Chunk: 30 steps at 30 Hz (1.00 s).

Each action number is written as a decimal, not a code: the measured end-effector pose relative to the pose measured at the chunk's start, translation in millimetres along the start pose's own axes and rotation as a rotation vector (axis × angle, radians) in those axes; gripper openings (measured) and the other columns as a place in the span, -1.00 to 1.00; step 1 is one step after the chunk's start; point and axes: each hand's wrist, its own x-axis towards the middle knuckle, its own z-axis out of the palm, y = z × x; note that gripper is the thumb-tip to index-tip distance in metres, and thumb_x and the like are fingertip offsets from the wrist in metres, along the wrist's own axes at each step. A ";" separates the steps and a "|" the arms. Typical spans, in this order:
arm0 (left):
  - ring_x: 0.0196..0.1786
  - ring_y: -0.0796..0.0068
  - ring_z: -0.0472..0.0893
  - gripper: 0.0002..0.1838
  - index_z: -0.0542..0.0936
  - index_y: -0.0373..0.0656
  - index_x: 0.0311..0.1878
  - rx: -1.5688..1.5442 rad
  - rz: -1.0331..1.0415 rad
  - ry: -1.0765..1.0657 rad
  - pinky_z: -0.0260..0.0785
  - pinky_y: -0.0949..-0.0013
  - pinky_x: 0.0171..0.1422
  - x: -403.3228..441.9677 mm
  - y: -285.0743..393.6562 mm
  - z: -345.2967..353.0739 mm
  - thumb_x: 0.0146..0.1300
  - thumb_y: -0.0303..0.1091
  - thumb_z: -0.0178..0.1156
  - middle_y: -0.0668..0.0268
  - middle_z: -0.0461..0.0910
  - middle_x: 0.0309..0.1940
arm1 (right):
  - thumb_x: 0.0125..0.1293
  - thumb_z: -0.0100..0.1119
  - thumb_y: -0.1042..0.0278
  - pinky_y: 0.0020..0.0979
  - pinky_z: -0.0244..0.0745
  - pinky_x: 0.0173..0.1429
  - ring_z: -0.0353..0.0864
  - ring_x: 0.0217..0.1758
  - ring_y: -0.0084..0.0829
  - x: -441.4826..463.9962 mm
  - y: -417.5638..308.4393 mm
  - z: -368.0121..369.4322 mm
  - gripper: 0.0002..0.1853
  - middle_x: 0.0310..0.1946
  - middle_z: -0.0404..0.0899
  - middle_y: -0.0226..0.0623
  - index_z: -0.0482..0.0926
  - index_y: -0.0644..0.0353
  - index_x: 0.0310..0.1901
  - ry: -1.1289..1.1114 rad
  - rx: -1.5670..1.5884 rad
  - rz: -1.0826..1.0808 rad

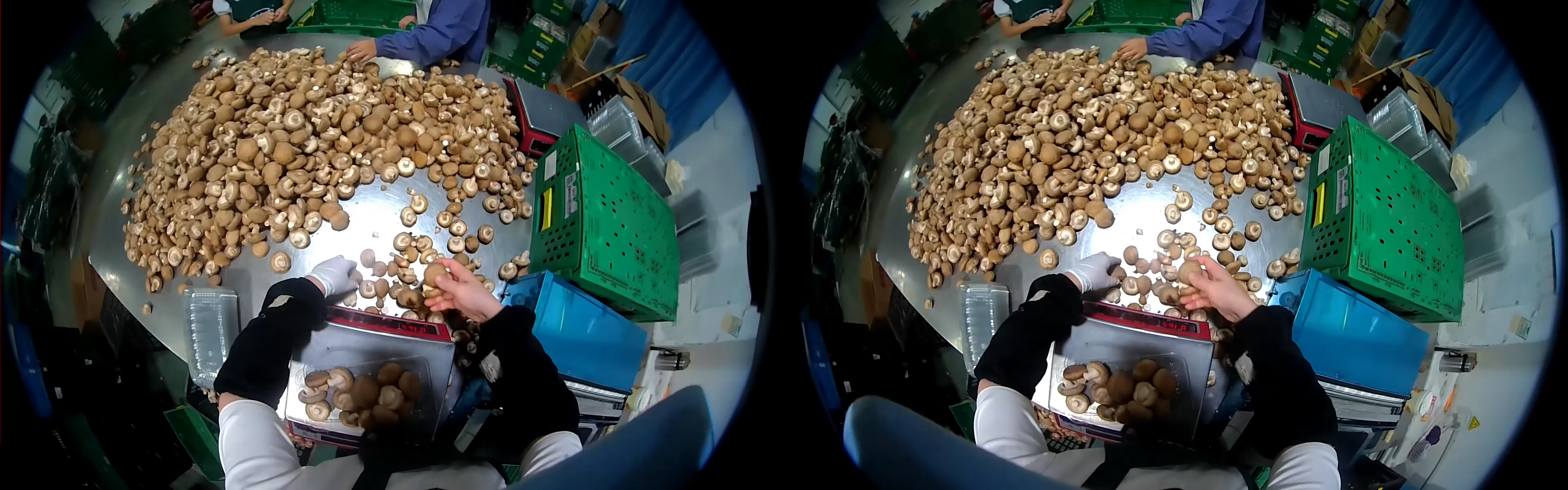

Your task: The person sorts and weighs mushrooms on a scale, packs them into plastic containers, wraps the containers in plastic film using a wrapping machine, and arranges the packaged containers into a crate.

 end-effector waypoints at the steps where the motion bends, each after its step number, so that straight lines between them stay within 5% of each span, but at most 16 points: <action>1: -0.16 0.07 0.59 -0.69 0.61 -0.19 -0.21 -0.025 0.036 0.039 0.41 0.20 -0.02 -1.7 -3.2 4.0 0.12 -0.16 0.14 0.07 0.62 -0.28 | 0.41 -0.07 0.33 -0.45 0.62 -0.28 0.63 -0.34 -0.37 -10.0 -1.2 0.4 -0.55 -0.12 0.43 -0.18 0.12 0.10 0.28 -0.004 -0.010 -0.004; 5: -0.18 0.19 0.61 -0.56 0.50 -0.22 0.02 -0.272 0.029 0.082 0.43 0.29 -0.03 -8.4 -12.7 12.0 0.11 -0.19 0.22 0.09 0.61 -0.24 | 0.38 -0.03 0.33 -0.50 0.56 -0.44 0.60 -0.48 -0.44 -36.9 -3.0 2.1 -0.60 -0.17 0.46 -0.21 0.20 0.12 0.21 0.073 -0.069 0.009; 7: -0.06 0.42 0.57 -0.57 0.38 -0.21 0.17 -0.851 -0.079 -0.041 0.47 0.44 -0.05 -29.6 7.8 -12.7 0.25 -0.36 0.17 0.16 0.51 -0.01 | 0.33 0.02 0.35 -0.55 0.44 -0.56 0.52 -0.59 -0.54 -34.1 13.5 -8.3 -0.66 -0.25 0.49 -0.29 0.31 0.16 0.12 0.378 -0.547 -0.225; 9: -0.01 0.45 0.56 -0.57 0.36 -0.24 0.21 -1.274 0.095 -0.092 0.48 0.47 -0.02 -49.2 11.0 -18.6 0.29 -0.40 0.12 0.21 0.49 0.03 | 0.28 0.10 0.35 -0.61 0.33 -0.60 0.44 -0.62 -0.65 -38.6 21.5 -8.2 -0.67 -0.32 0.50 -0.37 0.39 0.18 0.05 0.358 -0.439 -0.329; 15: 0.13 0.48 0.49 -0.51 0.26 -0.30 0.29 -1.715 0.039 -0.305 0.39 0.51 0.19 -142.3 29.3 -14.8 0.34 -0.39 0.06 0.19 0.43 0.15 | 0.29 0.09 0.46 -0.60 0.43 -0.40 0.48 -0.48 -0.64 -85.9 29.0 38.7 -0.64 -0.41 0.51 -0.38 0.33 0.26 0.11 0.150 -0.283 -0.352; 19: 0.01 0.62 0.52 -0.46 0.25 -0.23 0.32 -1.486 0.134 -0.246 0.45 0.54 -0.01 -203.7 56.0 -4.9 0.31 -0.37 0.11 0.29 0.48 0.07 | 0.25 0.13 0.51 -0.59 0.43 -0.13 0.50 -0.25 -0.62 -107.2 50.4 65.9 -0.68 -0.30 0.53 -0.38 0.36 0.30 0.03 0.014 -0.257 -0.321; 21: -0.36 0.77 0.43 -0.48 0.36 -0.17 0.26 -1.279 0.056 -0.134 0.34 0.65 -0.24 -242.8 77.3 -13.3 0.22 -0.48 0.18 0.37 0.49 -0.06 | 0.23 0.16 0.53 -0.58 0.39 -0.03 0.48 -0.18 -0.63 -114.3 59.9 77.7 -0.69 -0.26 0.52 -0.41 0.39 0.30 0.00 -0.019 -0.381 -0.335; 23: -0.24 0.69 0.51 -0.48 0.44 -0.21 0.14 -0.987 0.135 0.052 0.41 0.57 -0.21 -258.3 72.7 16.6 0.05 -0.53 0.31 0.27 0.46 0.02 | 0.20 0.17 0.50 -0.50 0.39 -0.03 0.49 -0.14 -0.54 -117.9 68.8 91.0 -0.71 -0.24 0.51 -0.36 0.45 0.27 -0.03 -0.025 -0.555 -0.444; 25: -0.35 0.51 0.55 -0.47 0.49 -0.12 0.02 -0.713 0.155 0.331 0.42 0.51 -0.29 -273.8 85.6 30.2 -0.10 -0.50 0.38 0.30 0.48 -0.11 | 0.17 0.20 0.43 -0.42 0.36 0.02 0.47 -0.08 -0.39 -119.8 72.3 104.5 -0.71 -0.21 0.51 -0.27 0.48 0.24 -0.06 0.016 -0.847 -0.528; 27: -0.33 0.37 0.56 -0.47 0.49 -0.08 0.01 -0.421 0.130 0.498 0.44 0.45 -0.29 -281.3 91.1 46.4 -0.12 -0.45 0.39 0.30 0.47 -0.10 | 0.14 0.21 0.33 -0.29 0.24 0.15 0.35 0.02 -0.16 -115.6 77.5 111.6 -0.68 -0.14 0.47 -0.21 0.52 0.19 -0.06 -0.014 -1.040 -0.612; 30: -0.31 0.34 0.56 -0.43 0.48 -0.04 0.06 -0.181 0.085 0.591 0.46 0.41 -0.27 -280.3 92.6 65.2 -0.12 -0.39 0.40 0.30 0.46 -0.05 | 0.17 0.18 0.24 -0.21 0.19 0.13 0.30 0.06 -0.13 -103.6 94.5 112.6 -0.70 -0.06 0.41 -0.17 0.55 0.14 -0.07 0.075 -1.239 -0.714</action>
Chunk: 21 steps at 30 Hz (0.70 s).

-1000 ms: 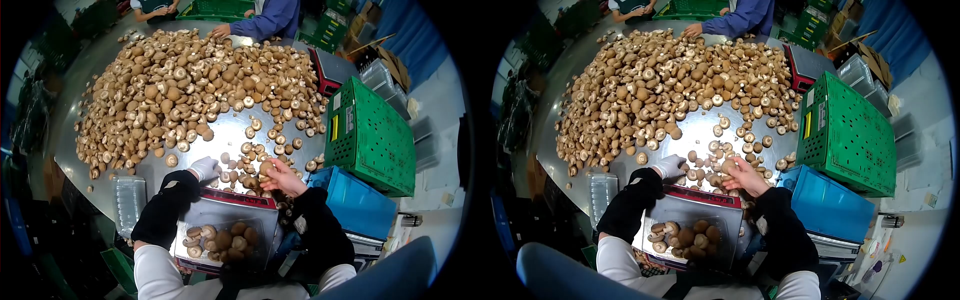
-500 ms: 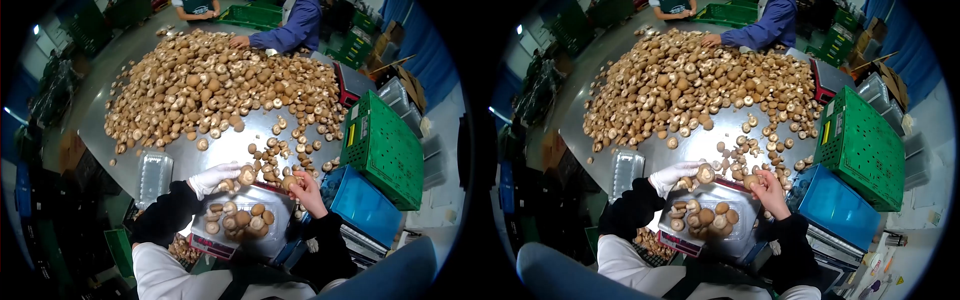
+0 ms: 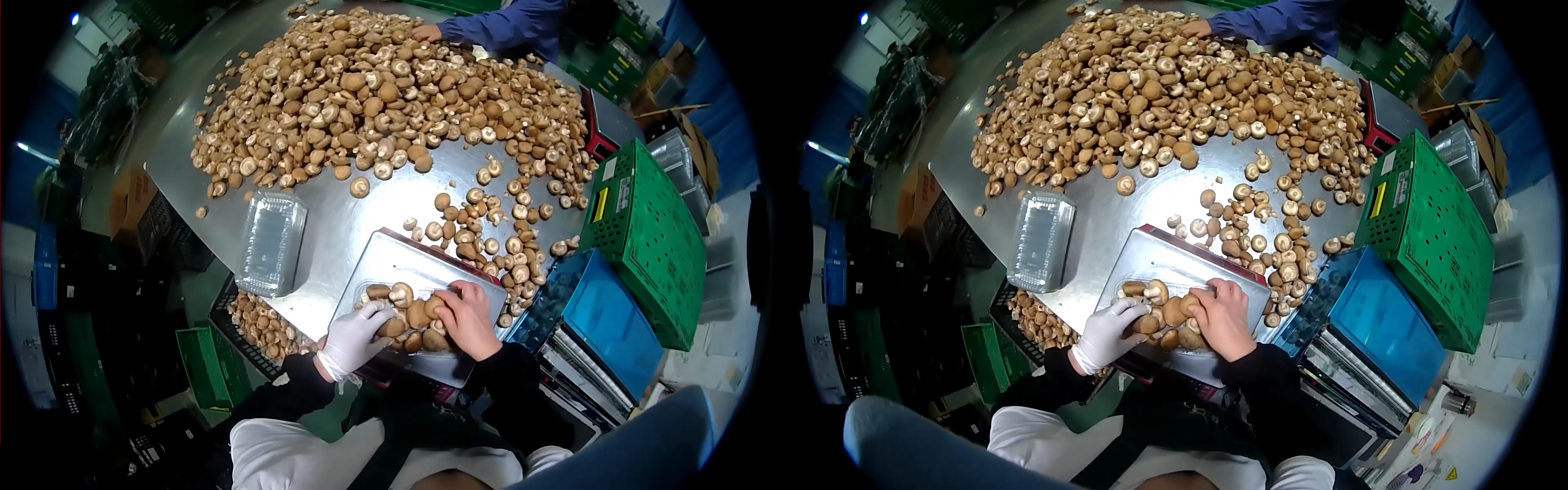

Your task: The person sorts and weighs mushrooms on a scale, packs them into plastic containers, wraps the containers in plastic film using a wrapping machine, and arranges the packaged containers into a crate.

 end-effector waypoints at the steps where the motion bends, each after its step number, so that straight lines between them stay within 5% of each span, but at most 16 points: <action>1: -0.31 0.34 0.56 -0.43 0.48 -0.04 0.06 0.001 -0.005 0.005 0.46 0.41 -0.27 -0.8 1.3 -3.4 -0.12 -0.39 0.40 0.30 0.46 -0.05 | 0.17 0.18 0.24 -0.20 0.18 0.14 0.29 0.09 -0.13 1.4 1.2 0.9 -0.69 -0.02 0.39 -0.17 0.55 0.14 -0.06 0.031 -0.051 0.001; 4: -0.33 0.38 0.57 -0.35 0.46 0.00 0.13 -0.276 -0.149 0.095 0.45 0.46 -0.28 -6.4 1.9 -11.4 -0.13 -0.41 0.42 0.31 0.48 -0.03 | 0.17 0.17 0.27 -0.21 0.23 0.15 0.33 0.10 -0.08 -0.7 3.4 -8.3 -0.66 0.02 0.39 -0.10 0.54 0.18 -0.02 0.092 0.008 0.022; 5: -0.36 0.54 0.55 -0.41 0.47 -0.09 0.11 -0.455 -0.192 0.105 0.42 0.55 -0.30 -9.1 -0.3 -19.4 -0.07 -0.44 0.41 0.34 0.51 -0.08 | 0.17 0.17 0.29 -0.21 0.26 0.15 0.35 0.09 -0.06 -3.2 6.7 -12.7 -0.66 0.02 0.39 -0.08 0.53 0.18 -0.02 0.098 0.089 0.053; 8: -0.37 0.74 0.47 -0.63 0.49 -0.24 0.05 -1.098 -0.674 0.239 0.37 0.63 -0.28 -31.2 -22.8 -20.4 0.15 -0.48 0.27 0.37 0.52 -0.17 | 0.23 0.10 0.35 -0.30 0.28 0.18 0.39 0.10 -0.12 -18.2 11.5 -32.6 -0.71 0.02 0.40 -0.08 0.50 0.25 -0.03 0.103 0.159 0.111; 12: -0.21 0.45 0.55 -0.60 0.41 -0.34 0.11 -1.605 -0.727 0.533 0.49 0.37 -0.09 -43.0 -49.7 -30.5 0.40 -0.21 -0.06 0.17 0.49 -0.07 | 0.24 0.09 0.42 -0.41 0.28 0.13 0.41 0.07 -0.29 -45.2 22.8 -39.9 -0.76 -0.02 0.41 -0.18 0.49 0.27 -0.06 0.108 0.255 0.167; 15: 0.06 0.19 0.52 -0.59 0.26 -0.36 0.22 -1.829 -0.650 0.508 0.44 0.25 0.17 -47.3 -54.6 -33.3 0.36 -0.40 -0.09 0.04 0.42 0.06 | 0.21 0.11 0.44 -0.39 0.32 0.12 0.44 0.04 -0.21 -61.6 24.7 -39.0 -0.74 -0.03 0.43 -0.13 0.50 0.25 -0.06 0.122 0.294 0.211; 21: 0.14 0.10 0.47 -0.55 0.21 -0.42 0.24 -1.639 -0.646 0.441 0.31 0.20 0.32 -28.9 -47.1 -31.6 0.27 -0.61 -0.14 -0.03 0.35 0.11 | 0.19 0.11 0.49 -0.45 0.32 0.07 0.45 0.00 -0.33 -70.8 17.1 -43.6 -0.75 -0.05 0.44 -0.21 0.49 0.26 -0.07 0.129 0.313 0.232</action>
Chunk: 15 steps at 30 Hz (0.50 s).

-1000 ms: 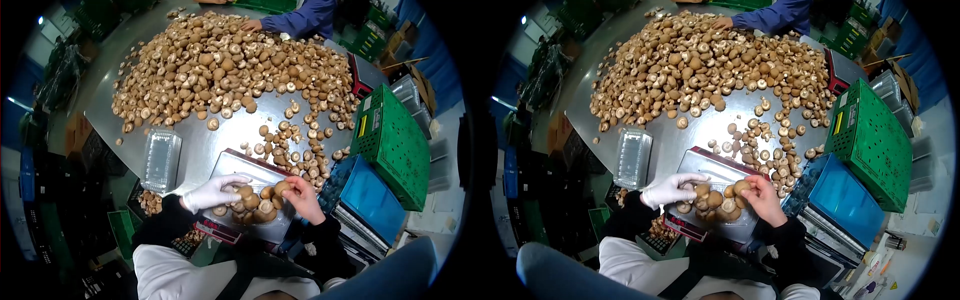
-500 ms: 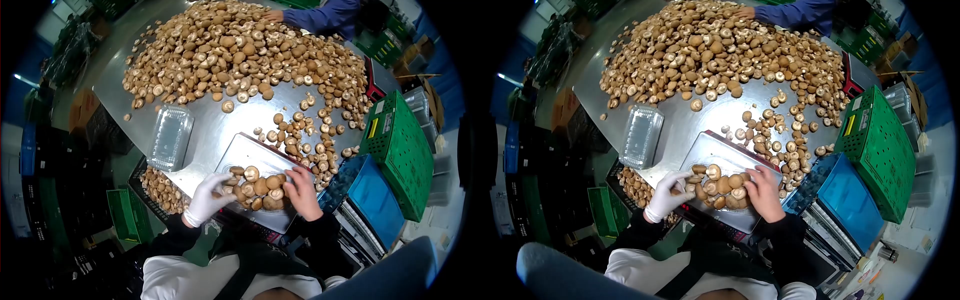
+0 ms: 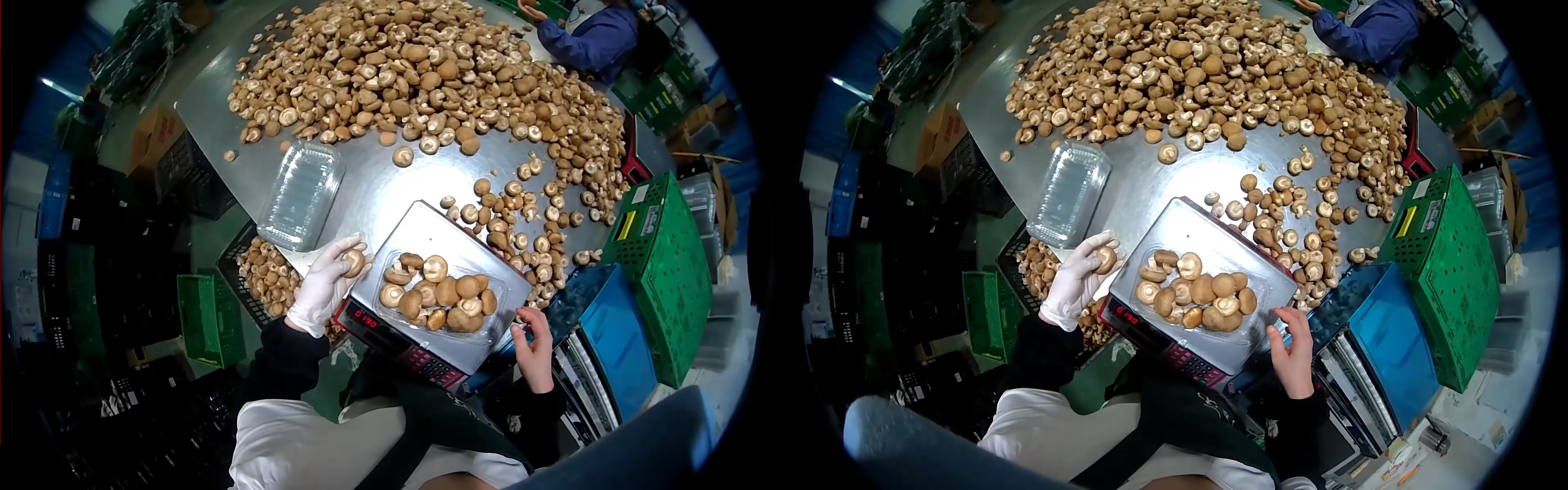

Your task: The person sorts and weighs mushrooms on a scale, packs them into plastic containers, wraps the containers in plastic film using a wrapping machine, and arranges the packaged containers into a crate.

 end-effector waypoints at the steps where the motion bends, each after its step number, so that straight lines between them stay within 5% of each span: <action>1: 0.17 0.18 0.44 -0.54 0.23 -0.38 0.26 0.021 -0.011 -0.018 0.30 0.29 0.32 2.4 -0.7 -0.1 0.26 -0.64 -0.15 0.06 0.33 0.14 | 0.19 0.11 0.50 -0.49 0.33 0.02 0.44 -0.03 -0.41 -0.9 0.7 -0.4 -0.75 -0.05 0.45 -0.25 0.49 0.28 -0.07 0.012 -0.017 -0.030; 4: 0.12 0.26 0.48 -0.56 0.26 -0.37 0.24 0.134 0.032 -0.038 0.35 0.34 0.26 16.3 -2.0 6.4 0.26 -0.64 -0.12 0.12 0.37 0.09 | 0.17 0.12 0.50 -0.48 0.32 0.03 0.45 -0.03 -0.40 -3.8 -1.3 -1.7 -0.74 -0.08 0.46 -0.25 0.49 0.28 -0.08 0.006 -0.004 -0.033; 5: 0.06 0.33 0.51 -0.56 0.28 -0.33 0.23 0.120 0.034 -0.044 0.39 0.39 0.18 23.4 -2.9 6.9 0.24 -0.64 -0.07 0.17 0.39 0.07 | 0.16 0.14 0.53 -0.41 0.34 0.08 0.46 -0.01 -0.23 -4.7 -4.5 -1.3 -0.75 -0.10 0.46 -0.17 0.49 0.28 -0.10 0.012 0.009 -0.040; 8: -0.09 0.52 0.55 -0.67 0.44 -0.30 0.06 0.248 0.033 -0.162 0.39 0.53 0.05 42.3 -3.0 3.2 0.21 -0.61 0.04 0.28 0.54 -0.18 | 0.16 0.14 0.52 -0.39 0.35 0.06 0.48 -0.04 -0.20 -2.3 -15.6 0.8 -0.76 -0.13 0.48 -0.14 0.49 0.30 -0.11 -0.031 -0.033 -0.087; 11: -0.27 0.70 0.49 -0.83 0.56 -0.27 -0.15 0.756 0.228 -0.296 0.37 0.57 -0.16 30.8 4.7 35.7 0.17 -0.55 0.16 0.43 0.52 -0.36 | 0.17 0.13 0.48 -0.35 0.38 0.03 0.48 -0.07 -0.13 2.9 -27.4 6.8 -0.77 -0.14 0.49 -0.09 0.49 0.32 -0.12 -0.069 -0.020 -0.092; 14: -0.32 0.43 0.56 -0.73 0.58 -0.15 -0.12 1.379 0.527 -0.348 0.41 0.42 -0.23 23.4 0.4 43.6 0.06 -0.41 0.28 0.27 0.47 -0.33 | 0.17 0.13 0.45 -0.32 0.37 0.04 0.47 -0.06 -0.11 7.9 -29.8 10.6 -0.76 -0.14 0.49 -0.09 0.49 0.32 -0.12 -0.071 -0.039 -0.110; 15: -0.30 0.28 0.55 -0.67 0.57 -0.11 -0.09 1.448 0.449 -0.306 0.42 0.34 -0.21 20.1 0.4 51.8 0.02 -0.34 0.28 0.21 0.44 -0.30 | 0.17 0.14 0.44 -0.30 0.37 0.05 0.47 -0.05 -0.09 9.6 -29.6 12.9 -0.75 -0.13 0.49 -0.08 0.50 0.31 -0.11 -0.078 -0.063 -0.134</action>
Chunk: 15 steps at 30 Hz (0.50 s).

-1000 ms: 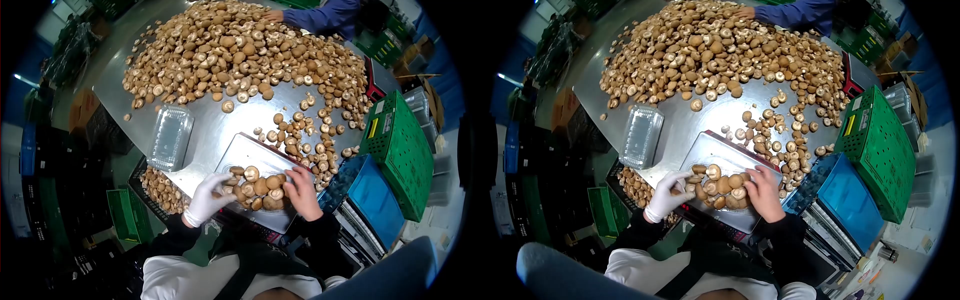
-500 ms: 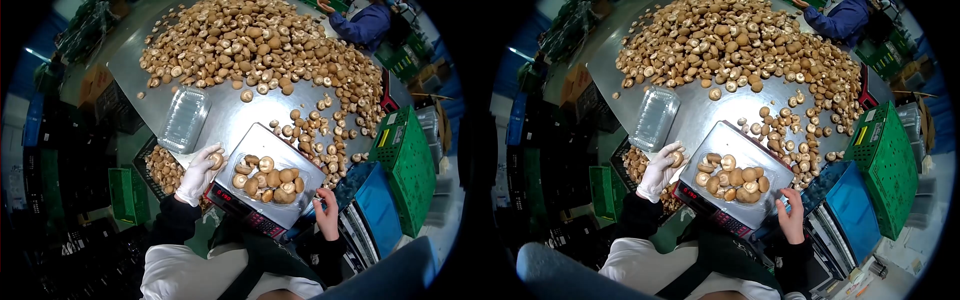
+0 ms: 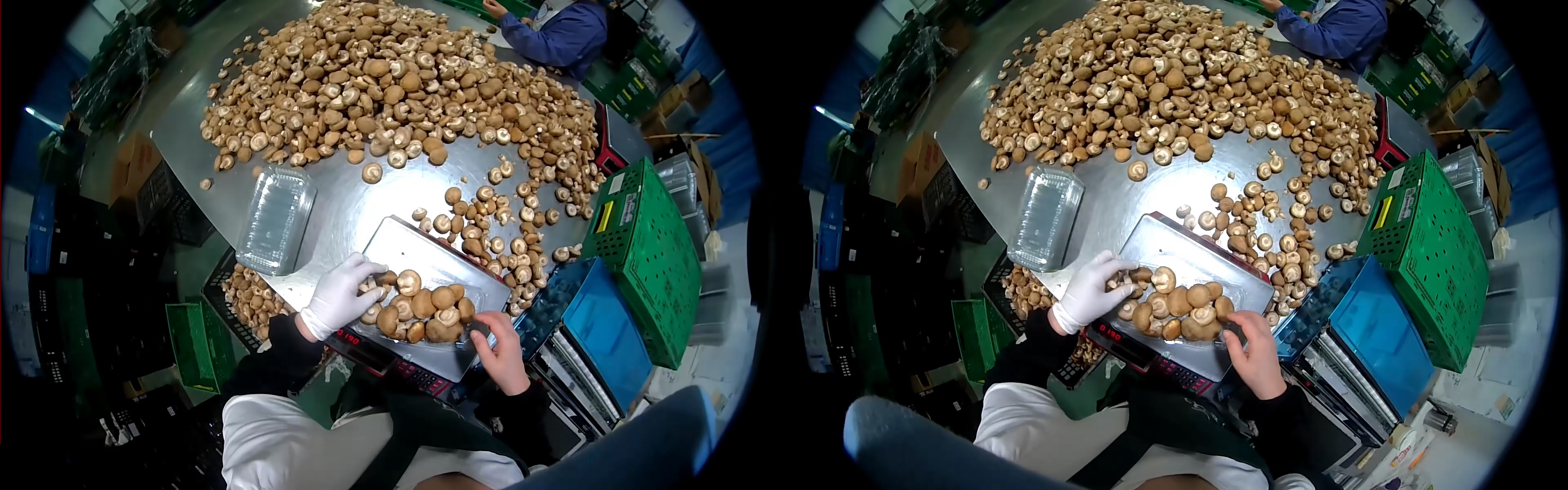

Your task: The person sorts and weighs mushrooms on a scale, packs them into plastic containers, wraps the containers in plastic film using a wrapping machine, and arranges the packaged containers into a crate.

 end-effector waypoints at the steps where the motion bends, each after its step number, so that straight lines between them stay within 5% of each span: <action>1: -0.30 0.28 0.55 -0.67 0.57 -0.11 -0.09 0.001 0.000 -0.001 0.42 0.34 -0.21 2.5 0.2 3.2 0.02 -0.34 0.28 0.21 0.44 -0.30 | 0.17 0.14 0.44 -0.30 0.37 0.05 0.47 -0.05 -0.09 2.6 -0.9 2.8 -0.75 -0.13 0.49 -0.08 0.50 0.31 -0.11 0.001 0.001 0.000; 9: -0.22 0.22 0.51 -0.64 0.54 -0.11 -0.04 0.200 0.289 -0.033 0.40 0.33 -0.14 26.1 15.7 26.5 0.04 -0.33 0.26 0.23 0.42 -0.27 | 0.07 0.23 0.36 -0.23 0.36 0.00 0.44 -0.07 -0.10 54.2 -11.9 36.2 -0.65 -0.15 0.51 -0.12 0.50 0.28 -0.10 -0.059 -0.360 -0.205; 13: -0.18 0.29 0.54 -0.67 0.53 -0.16 0.00 -0.192 0.141 -0.116 0.40 0.40 -0.06 34.7 14.7 27.4 0.16 -0.34 0.20 0.24 0.46 -0.24 | 0.04 0.26 0.34 -0.25 0.37 -0.01 0.46 -0.10 -0.12 65.4 -5.0 37.4 -0.64 -0.18 0.52 -0.14 0.49 0.26 -0.10 -0.089 -0.306 -0.195; 15: -0.10 0.50 0.52 -0.65 0.49 -0.23 0.05 -0.749 0.077 -0.205 0.37 0.49 0.01 37.7 9.2 31.5 0.24 -0.30 0.18 0.30 0.50 -0.15 | -0.03 0.33 0.37 -0.23 0.40 -0.04 0.48 -0.15 -0.12 69.3 -15.7 28.1 -0.61 -0.21 0.53 -0.17 0.48 0.23 -0.12 -0.008 -0.066 -0.093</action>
